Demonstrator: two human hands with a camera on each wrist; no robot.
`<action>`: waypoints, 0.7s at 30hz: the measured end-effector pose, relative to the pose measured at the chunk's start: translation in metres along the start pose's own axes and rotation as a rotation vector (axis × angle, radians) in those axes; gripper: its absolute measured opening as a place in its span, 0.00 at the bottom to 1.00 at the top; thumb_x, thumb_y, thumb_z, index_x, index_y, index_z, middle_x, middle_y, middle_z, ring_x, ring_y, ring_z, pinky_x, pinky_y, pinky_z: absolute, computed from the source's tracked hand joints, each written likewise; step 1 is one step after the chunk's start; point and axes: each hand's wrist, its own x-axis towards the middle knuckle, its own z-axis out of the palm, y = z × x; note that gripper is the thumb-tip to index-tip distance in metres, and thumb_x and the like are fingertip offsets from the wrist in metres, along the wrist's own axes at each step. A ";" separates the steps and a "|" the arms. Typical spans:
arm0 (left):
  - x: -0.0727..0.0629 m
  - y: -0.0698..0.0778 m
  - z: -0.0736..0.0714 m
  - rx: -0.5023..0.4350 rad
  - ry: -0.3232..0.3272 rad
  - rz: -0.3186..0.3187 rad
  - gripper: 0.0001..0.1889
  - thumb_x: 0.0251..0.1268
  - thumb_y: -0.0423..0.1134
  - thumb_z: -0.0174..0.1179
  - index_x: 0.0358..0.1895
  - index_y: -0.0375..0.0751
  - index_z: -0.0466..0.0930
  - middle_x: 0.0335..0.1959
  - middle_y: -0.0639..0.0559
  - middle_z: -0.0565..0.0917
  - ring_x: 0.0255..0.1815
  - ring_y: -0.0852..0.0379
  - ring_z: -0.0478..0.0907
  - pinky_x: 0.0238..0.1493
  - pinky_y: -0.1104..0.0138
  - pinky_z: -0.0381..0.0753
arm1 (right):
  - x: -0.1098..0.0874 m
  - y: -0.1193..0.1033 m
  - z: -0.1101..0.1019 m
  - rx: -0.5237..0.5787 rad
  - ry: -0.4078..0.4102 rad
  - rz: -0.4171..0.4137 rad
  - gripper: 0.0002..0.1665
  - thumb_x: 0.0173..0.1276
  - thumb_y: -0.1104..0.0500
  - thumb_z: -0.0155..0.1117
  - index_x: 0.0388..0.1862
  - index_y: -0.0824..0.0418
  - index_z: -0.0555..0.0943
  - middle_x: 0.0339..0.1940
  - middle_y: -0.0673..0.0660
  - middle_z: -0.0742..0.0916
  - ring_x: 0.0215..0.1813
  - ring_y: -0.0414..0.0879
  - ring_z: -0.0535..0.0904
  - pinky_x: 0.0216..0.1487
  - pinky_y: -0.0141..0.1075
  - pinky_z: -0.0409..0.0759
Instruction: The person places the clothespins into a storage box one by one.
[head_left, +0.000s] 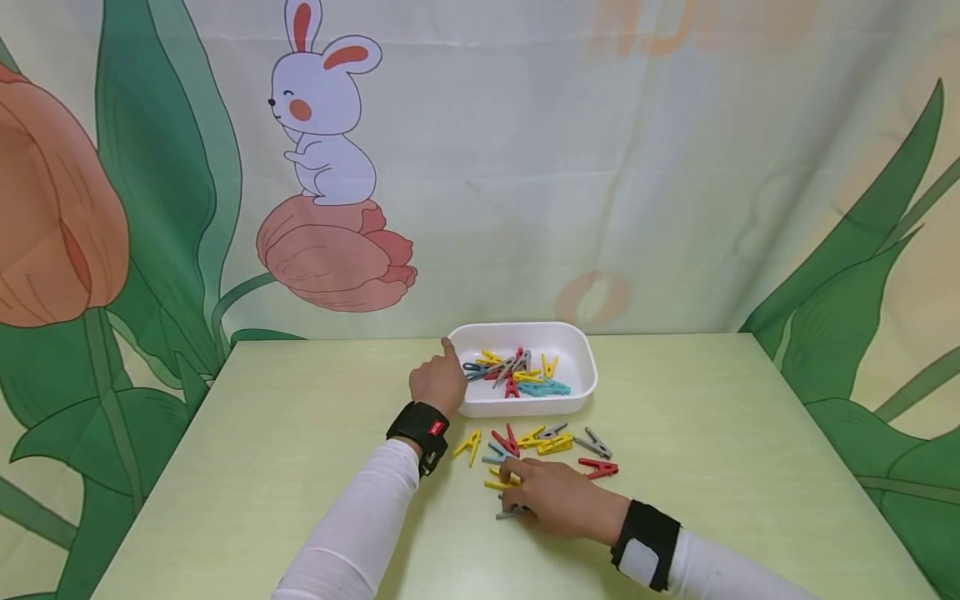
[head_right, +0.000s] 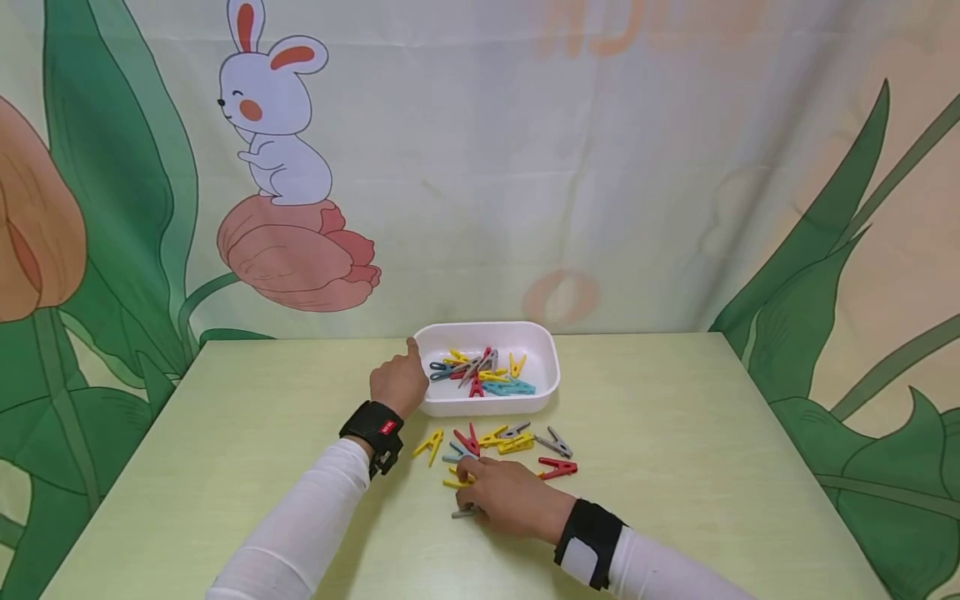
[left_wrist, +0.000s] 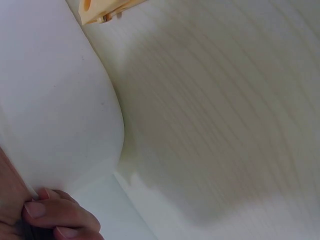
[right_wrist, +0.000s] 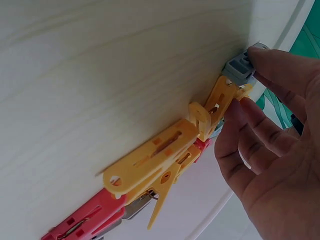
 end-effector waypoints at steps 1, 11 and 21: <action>0.000 0.000 0.000 0.000 0.002 0.001 0.31 0.72 0.40 0.50 0.75 0.35 0.58 0.27 0.42 0.84 0.22 0.49 0.78 0.27 0.58 0.77 | 0.000 0.000 0.000 -0.003 0.003 -0.003 0.08 0.66 0.55 0.68 0.43 0.43 0.87 0.55 0.50 0.80 0.49 0.41 0.78 0.48 0.33 0.79; 0.000 0.001 0.000 -0.003 -0.012 -0.013 0.31 0.72 0.40 0.50 0.76 0.36 0.58 0.30 0.41 0.85 0.24 0.48 0.80 0.30 0.57 0.79 | 0.000 0.001 0.000 0.003 -0.001 -0.002 0.09 0.65 0.56 0.69 0.41 0.42 0.87 0.52 0.48 0.80 0.44 0.39 0.78 0.44 0.31 0.78; 0.000 0.001 -0.001 0.004 0.000 -0.002 0.30 0.72 0.39 0.50 0.75 0.35 0.58 0.26 0.42 0.83 0.20 0.50 0.77 0.27 0.58 0.78 | 0.001 0.003 -0.001 0.006 0.020 -0.020 0.08 0.62 0.59 0.69 0.39 0.46 0.85 0.44 0.46 0.78 0.38 0.37 0.73 0.36 0.27 0.72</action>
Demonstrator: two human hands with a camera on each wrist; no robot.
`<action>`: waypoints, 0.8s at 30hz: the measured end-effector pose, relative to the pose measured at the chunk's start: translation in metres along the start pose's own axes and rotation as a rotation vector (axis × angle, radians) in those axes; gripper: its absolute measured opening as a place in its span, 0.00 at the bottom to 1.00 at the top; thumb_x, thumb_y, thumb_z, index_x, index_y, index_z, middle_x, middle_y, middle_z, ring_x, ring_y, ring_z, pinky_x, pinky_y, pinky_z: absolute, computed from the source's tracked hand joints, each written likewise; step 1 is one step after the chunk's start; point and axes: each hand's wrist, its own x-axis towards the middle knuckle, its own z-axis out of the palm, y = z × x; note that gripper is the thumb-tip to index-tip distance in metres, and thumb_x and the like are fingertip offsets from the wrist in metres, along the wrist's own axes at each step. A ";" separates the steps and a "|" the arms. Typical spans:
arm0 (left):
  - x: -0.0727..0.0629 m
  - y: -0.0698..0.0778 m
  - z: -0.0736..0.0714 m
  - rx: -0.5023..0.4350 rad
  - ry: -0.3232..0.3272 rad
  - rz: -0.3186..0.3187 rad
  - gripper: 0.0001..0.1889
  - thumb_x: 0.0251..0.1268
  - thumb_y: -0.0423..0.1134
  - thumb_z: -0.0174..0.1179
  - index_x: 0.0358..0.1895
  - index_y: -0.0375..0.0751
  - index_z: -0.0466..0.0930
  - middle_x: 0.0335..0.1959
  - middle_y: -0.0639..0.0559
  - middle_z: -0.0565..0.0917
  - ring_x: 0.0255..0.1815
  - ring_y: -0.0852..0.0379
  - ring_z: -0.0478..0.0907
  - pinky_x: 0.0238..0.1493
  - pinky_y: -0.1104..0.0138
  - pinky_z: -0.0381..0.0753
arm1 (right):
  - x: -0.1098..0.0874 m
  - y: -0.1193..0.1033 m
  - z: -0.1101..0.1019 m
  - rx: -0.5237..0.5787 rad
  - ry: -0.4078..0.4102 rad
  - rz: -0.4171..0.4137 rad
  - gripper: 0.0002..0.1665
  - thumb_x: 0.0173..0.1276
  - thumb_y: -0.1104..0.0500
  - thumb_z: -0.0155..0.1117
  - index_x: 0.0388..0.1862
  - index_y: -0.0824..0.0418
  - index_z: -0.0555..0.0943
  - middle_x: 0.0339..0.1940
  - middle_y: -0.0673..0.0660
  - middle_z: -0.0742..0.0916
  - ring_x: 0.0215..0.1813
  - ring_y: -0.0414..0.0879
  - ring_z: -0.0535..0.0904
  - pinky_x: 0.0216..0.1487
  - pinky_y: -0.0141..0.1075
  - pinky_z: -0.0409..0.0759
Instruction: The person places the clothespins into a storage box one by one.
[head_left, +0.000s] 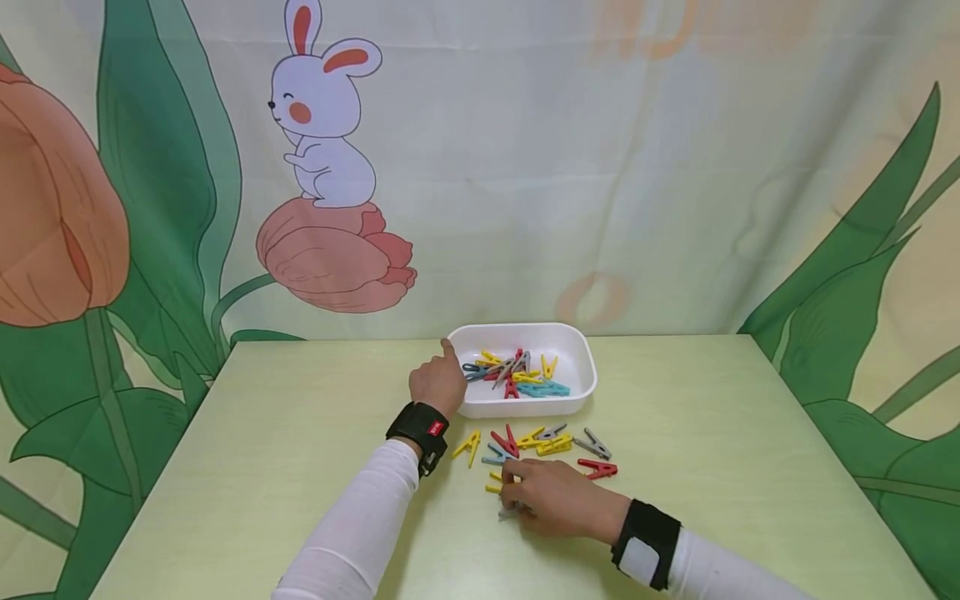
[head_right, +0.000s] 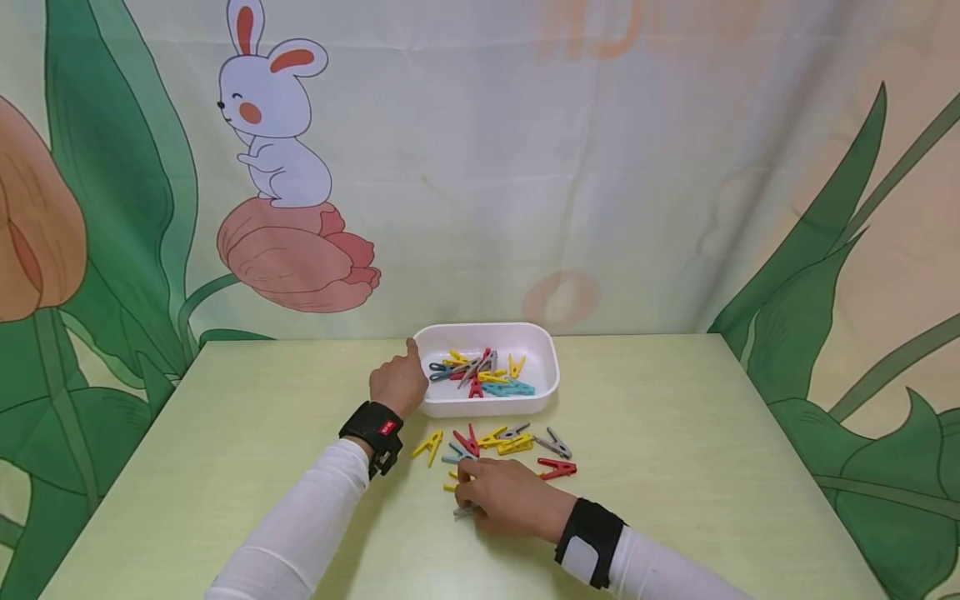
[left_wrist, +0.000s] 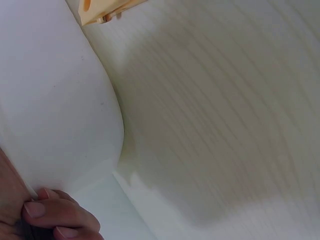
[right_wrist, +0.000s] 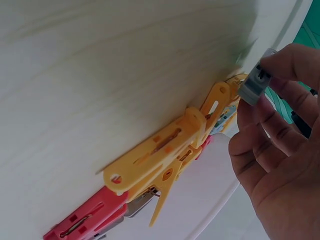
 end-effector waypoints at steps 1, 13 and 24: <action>0.000 0.000 0.000 0.001 0.001 0.001 0.30 0.72 0.39 0.50 0.75 0.35 0.58 0.25 0.43 0.83 0.20 0.50 0.77 0.27 0.58 0.77 | 0.000 0.000 0.000 -0.001 0.004 -0.003 0.08 0.62 0.59 0.68 0.38 0.46 0.84 0.43 0.46 0.78 0.38 0.37 0.72 0.36 0.27 0.72; 0.001 0.000 -0.001 0.000 -0.017 -0.008 0.31 0.72 0.40 0.50 0.76 0.36 0.57 0.26 0.43 0.83 0.21 0.50 0.77 0.28 0.59 0.77 | -0.001 -0.001 -0.004 0.036 -0.014 0.022 0.08 0.57 0.59 0.66 0.30 0.47 0.76 0.34 0.45 0.73 0.34 0.36 0.68 0.30 0.28 0.63; 0.002 0.000 0.001 0.002 -0.025 -0.013 0.31 0.73 0.40 0.50 0.76 0.36 0.56 0.27 0.43 0.83 0.21 0.51 0.77 0.29 0.58 0.78 | -0.004 -0.002 -0.019 0.026 0.026 0.021 0.07 0.52 0.61 0.61 0.27 0.50 0.74 0.33 0.45 0.72 0.31 0.37 0.67 0.26 0.28 0.58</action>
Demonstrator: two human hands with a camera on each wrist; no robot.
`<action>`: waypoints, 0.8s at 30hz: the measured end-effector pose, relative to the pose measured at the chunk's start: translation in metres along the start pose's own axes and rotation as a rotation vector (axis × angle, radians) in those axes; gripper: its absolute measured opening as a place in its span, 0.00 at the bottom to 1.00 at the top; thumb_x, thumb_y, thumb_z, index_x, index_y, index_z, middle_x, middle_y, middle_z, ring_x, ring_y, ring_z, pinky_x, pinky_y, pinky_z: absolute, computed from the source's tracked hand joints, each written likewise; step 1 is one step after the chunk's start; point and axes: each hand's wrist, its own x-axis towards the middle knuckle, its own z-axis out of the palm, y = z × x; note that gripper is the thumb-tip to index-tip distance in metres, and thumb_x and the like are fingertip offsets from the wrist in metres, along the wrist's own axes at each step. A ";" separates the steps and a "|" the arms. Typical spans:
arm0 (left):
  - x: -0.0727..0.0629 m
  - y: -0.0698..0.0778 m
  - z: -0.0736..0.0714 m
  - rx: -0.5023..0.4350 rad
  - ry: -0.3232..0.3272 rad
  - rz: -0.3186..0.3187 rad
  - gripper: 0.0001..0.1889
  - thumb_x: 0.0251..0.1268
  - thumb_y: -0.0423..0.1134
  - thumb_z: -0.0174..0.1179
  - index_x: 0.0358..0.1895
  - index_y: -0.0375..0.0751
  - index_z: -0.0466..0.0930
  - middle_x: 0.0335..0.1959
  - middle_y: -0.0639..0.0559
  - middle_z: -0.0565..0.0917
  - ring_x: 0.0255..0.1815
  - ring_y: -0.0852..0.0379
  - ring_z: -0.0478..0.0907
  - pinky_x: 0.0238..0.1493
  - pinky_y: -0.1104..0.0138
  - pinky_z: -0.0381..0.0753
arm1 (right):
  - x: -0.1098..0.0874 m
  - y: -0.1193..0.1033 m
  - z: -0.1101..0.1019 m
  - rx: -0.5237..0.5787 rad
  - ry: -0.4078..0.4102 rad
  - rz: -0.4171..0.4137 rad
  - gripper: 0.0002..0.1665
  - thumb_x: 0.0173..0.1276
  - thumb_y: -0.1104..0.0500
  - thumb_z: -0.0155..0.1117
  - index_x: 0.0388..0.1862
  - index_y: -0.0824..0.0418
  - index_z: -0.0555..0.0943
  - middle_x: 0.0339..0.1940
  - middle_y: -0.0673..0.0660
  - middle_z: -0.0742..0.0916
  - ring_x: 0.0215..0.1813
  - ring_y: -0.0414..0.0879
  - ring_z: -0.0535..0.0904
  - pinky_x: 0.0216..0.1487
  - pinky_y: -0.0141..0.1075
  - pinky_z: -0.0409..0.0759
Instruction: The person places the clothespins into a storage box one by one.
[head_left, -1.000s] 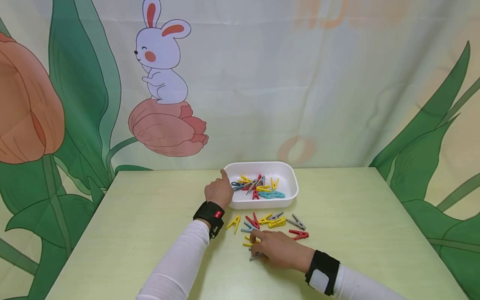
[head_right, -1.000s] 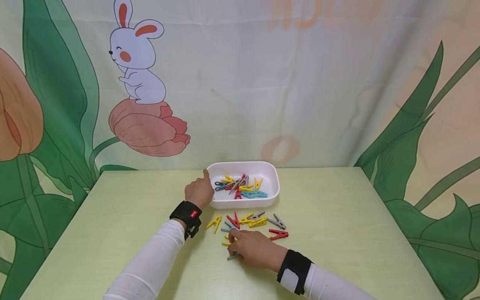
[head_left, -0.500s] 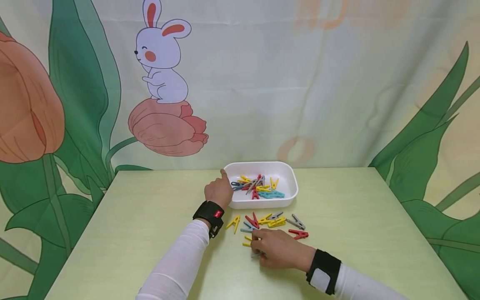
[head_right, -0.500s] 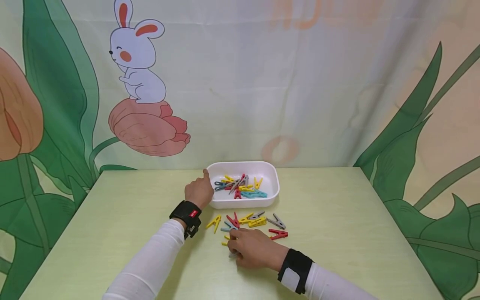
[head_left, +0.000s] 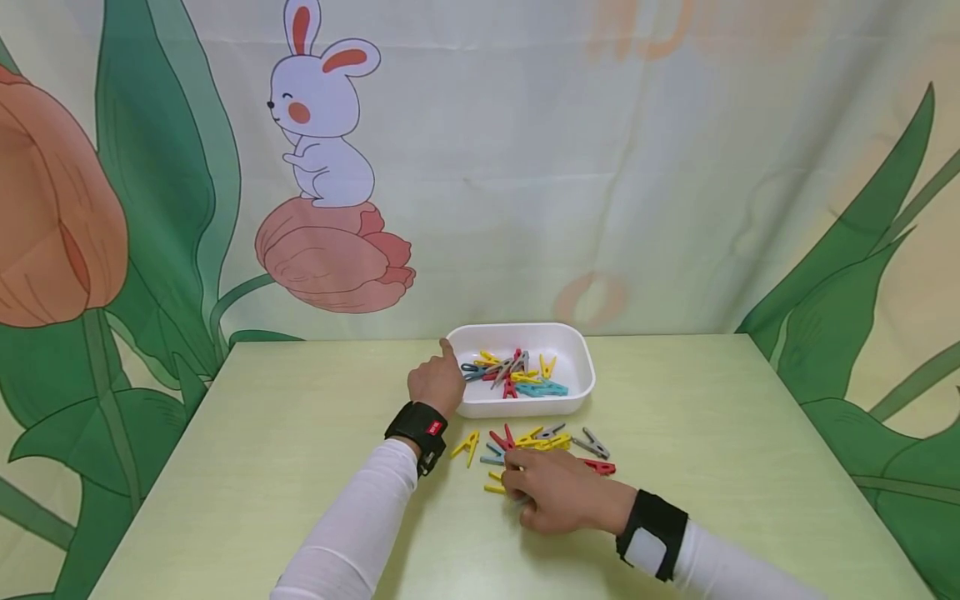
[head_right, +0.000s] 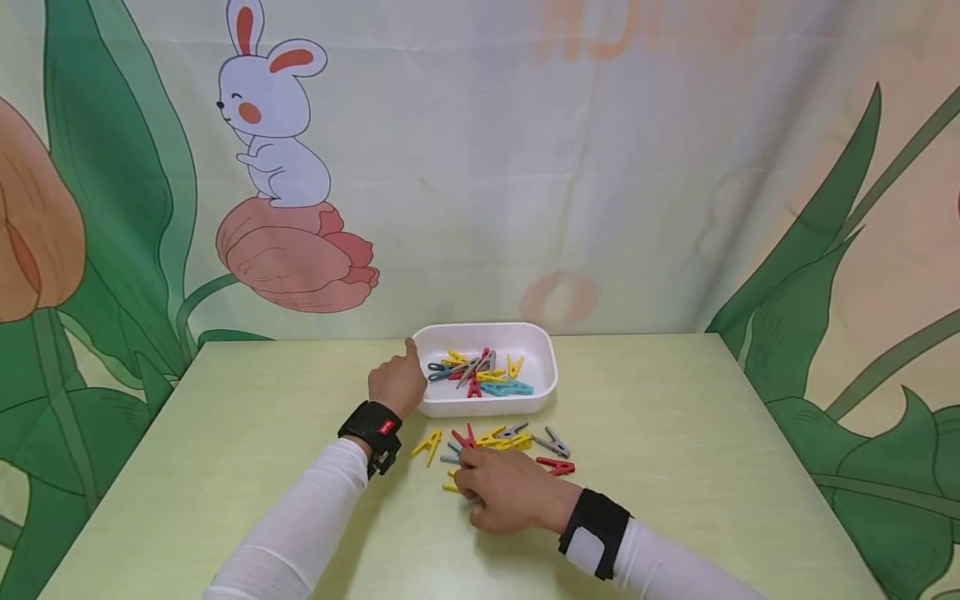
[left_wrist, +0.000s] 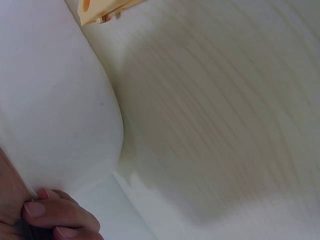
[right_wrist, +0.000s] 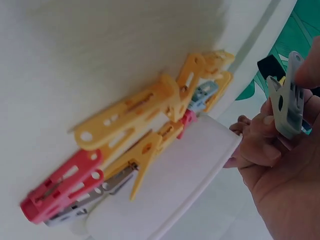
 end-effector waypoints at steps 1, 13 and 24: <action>0.000 0.000 0.000 0.000 -0.001 0.000 0.31 0.73 0.40 0.50 0.76 0.36 0.56 0.27 0.43 0.83 0.21 0.51 0.77 0.30 0.58 0.78 | 0.000 0.000 -0.003 0.002 0.002 0.005 0.06 0.52 0.61 0.60 0.27 0.50 0.74 0.33 0.45 0.72 0.31 0.37 0.67 0.27 0.28 0.58; -0.001 -0.001 0.000 -0.004 0.020 0.008 0.31 0.72 0.40 0.50 0.75 0.35 0.57 0.24 0.43 0.82 0.20 0.50 0.76 0.27 0.59 0.77 | 0.000 0.004 -0.029 0.008 0.076 0.026 0.08 0.51 0.62 0.57 0.21 0.48 0.70 0.30 0.45 0.71 0.24 0.36 0.64 0.24 0.28 0.55; -0.001 -0.001 0.002 -0.010 0.029 0.018 0.31 0.71 0.40 0.51 0.75 0.35 0.58 0.25 0.43 0.82 0.20 0.50 0.76 0.27 0.59 0.77 | -0.003 0.005 -0.041 -0.023 0.151 0.002 0.09 0.47 0.61 0.58 0.19 0.49 0.68 0.28 0.44 0.69 0.27 0.36 0.64 0.26 0.27 0.53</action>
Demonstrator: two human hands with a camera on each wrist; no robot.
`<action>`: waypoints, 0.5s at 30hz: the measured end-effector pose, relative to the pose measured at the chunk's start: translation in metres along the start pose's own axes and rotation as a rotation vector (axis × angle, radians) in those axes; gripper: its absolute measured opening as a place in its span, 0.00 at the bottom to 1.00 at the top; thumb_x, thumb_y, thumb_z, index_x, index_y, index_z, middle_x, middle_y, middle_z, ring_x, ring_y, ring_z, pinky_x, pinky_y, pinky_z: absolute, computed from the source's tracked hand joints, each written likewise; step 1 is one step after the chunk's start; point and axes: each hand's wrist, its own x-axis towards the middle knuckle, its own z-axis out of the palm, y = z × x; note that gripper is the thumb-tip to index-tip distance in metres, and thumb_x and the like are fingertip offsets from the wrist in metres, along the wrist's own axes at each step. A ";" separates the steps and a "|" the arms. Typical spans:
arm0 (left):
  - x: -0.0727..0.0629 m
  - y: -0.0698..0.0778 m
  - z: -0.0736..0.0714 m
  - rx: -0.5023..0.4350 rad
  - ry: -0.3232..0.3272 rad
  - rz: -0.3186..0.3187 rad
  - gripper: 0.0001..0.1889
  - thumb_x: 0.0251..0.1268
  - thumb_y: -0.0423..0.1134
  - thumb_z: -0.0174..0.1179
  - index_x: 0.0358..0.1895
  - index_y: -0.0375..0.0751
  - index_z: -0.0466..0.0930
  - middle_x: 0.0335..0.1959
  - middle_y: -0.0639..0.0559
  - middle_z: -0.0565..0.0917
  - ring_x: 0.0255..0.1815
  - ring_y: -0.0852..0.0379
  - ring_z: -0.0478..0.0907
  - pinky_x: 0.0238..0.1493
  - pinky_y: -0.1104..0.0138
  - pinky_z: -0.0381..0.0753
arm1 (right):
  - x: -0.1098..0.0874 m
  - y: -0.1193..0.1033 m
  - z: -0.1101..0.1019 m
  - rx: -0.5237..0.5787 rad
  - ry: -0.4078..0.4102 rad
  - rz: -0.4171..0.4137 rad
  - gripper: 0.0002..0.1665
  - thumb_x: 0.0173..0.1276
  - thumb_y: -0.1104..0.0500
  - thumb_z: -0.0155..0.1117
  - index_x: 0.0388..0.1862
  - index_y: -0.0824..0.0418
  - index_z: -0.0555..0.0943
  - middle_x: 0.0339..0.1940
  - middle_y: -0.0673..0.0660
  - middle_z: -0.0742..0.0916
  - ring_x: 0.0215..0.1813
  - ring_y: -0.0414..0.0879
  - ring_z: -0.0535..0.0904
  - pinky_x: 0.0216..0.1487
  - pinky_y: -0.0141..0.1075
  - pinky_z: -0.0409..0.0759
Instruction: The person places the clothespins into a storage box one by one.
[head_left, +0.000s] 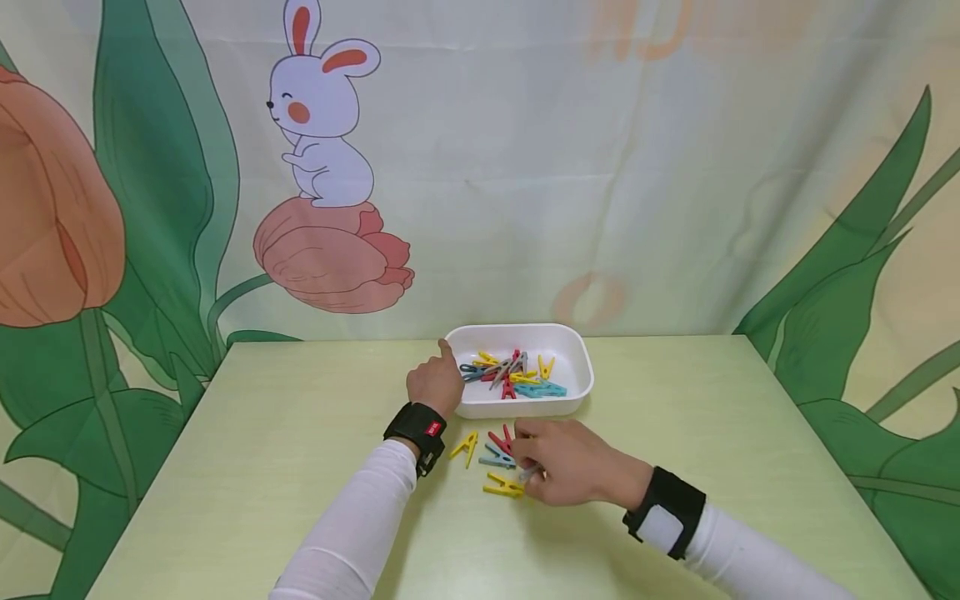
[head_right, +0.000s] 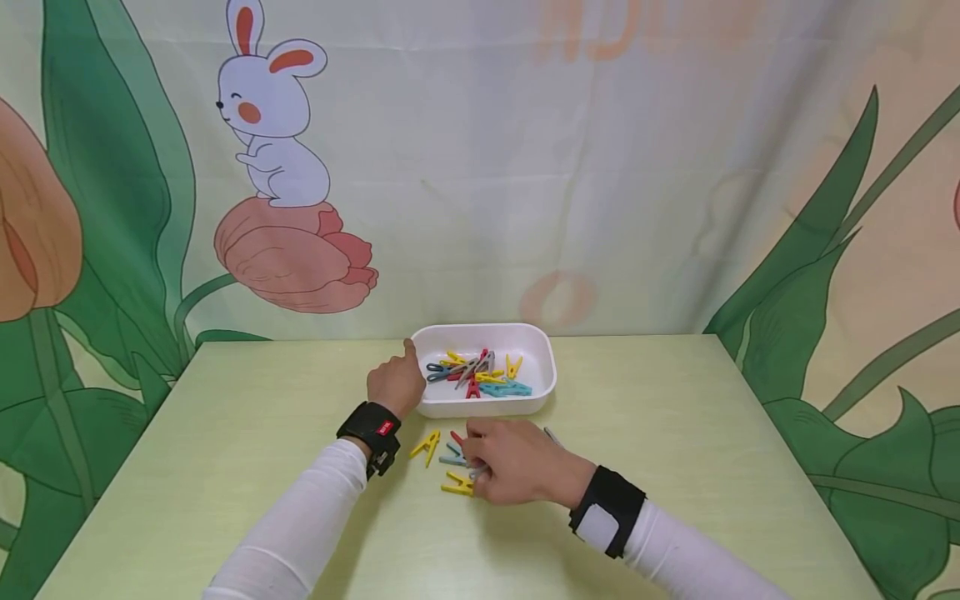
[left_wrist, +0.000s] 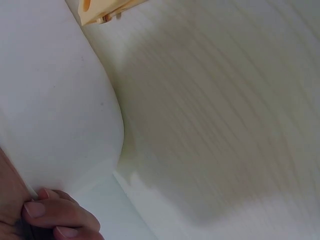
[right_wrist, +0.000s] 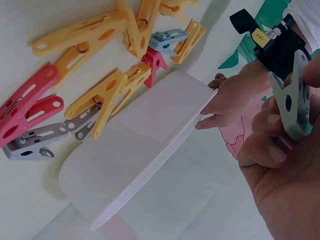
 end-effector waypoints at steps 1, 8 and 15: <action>0.000 0.000 0.000 0.002 0.001 0.002 0.31 0.71 0.40 0.51 0.75 0.35 0.58 0.25 0.43 0.82 0.20 0.50 0.76 0.27 0.59 0.77 | 0.000 0.000 0.000 -0.005 0.006 -0.004 0.09 0.46 0.61 0.58 0.19 0.49 0.68 0.28 0.44 0.69 0.27 0.36 0.64 0.27 0.27 0.53; 0.000 0.000 0.001 -0.008 0.012 0.006 0.31 0.71 0.40 0.51 0.75 0.34 0.59 0.27 0.42 0.83 0.21 0.49 0.77 0.28 0.58 0.78 | 0.001 0.000 -0.006 -0.028 -0.009 0.003 0.07 0.47 0.60 0.58 0.20 0.49 0.70 0.29 0.44 0.70 0.29 0.37 0.65 0.29 0.27 0.56; 0.000 0.000 0.001 -0.009 0.008 -0.004 0.31 0.71 0.40 0.52 0.75 0.35 0.59 0.25 0.43 0.82 0.20 0.50 0.76 0.28 0.59 0.78 | 0.001 0.004 -0.018 -0.048 0.002 0.026 0.07 0.49 0.60 0.58 0.22 0.48 0.71 0.30 0.43 0.72 0.32 0.37 0.67 0.30 0.29 0.61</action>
